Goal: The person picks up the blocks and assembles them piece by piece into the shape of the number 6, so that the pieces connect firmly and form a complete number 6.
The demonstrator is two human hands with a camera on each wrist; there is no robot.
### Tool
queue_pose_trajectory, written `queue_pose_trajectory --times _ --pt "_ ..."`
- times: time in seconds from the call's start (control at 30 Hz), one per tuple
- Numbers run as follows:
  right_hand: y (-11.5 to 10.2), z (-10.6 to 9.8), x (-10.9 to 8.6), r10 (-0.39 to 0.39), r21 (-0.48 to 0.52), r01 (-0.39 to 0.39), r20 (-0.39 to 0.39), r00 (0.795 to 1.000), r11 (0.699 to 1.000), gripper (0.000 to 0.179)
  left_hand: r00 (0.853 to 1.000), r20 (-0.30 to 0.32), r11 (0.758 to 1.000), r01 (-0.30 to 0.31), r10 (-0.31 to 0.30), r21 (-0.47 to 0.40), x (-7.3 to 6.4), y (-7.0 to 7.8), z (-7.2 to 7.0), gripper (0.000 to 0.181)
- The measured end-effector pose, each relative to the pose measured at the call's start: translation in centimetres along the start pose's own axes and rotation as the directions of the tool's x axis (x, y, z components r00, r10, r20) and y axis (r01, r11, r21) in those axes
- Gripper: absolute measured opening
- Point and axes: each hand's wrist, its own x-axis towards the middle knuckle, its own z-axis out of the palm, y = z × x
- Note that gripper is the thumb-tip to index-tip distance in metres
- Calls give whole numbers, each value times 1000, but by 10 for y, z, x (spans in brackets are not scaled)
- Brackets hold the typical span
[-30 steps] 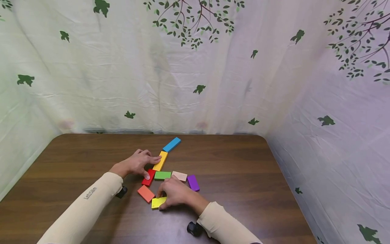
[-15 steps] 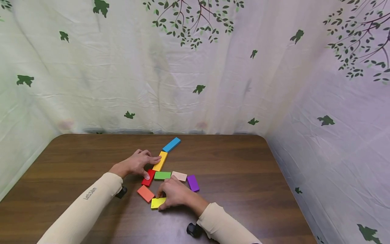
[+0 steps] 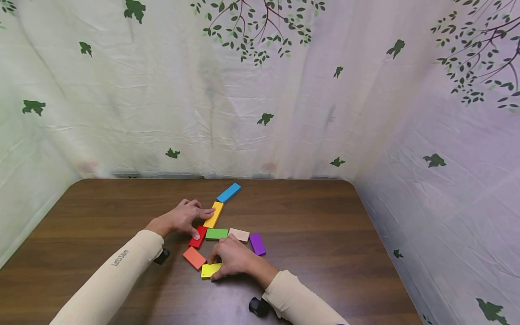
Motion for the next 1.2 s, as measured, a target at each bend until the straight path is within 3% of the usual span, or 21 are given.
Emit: queue_pose_trajectory --times 0.2,0.47,0.7,0.97,1.2 --pt "3 -1 -2 -9 18 10 -25 1000 1000 29 1000 4 1000 7 -7 4 -1 0 0 81" --pt "17 -15 -13 39 114 -32 -56 998 993 32 1000 4 1000 3 -3 2 0 0 1 82" --pt "44 -28 -34 61 182 -42 -101 993 982 40 1000 -2 1000 -12 12 5 0 -1 0 84" --pt "75 -35 -62 55 194 -13 -212 976 981 50 1000 0 1000 -18 18 16 0 -1 -2 85" --pt "92 -31 -78 93 225 -45 -211 973 973 57 1000 0 1000 -21 21 11 0 -2 -1 85"
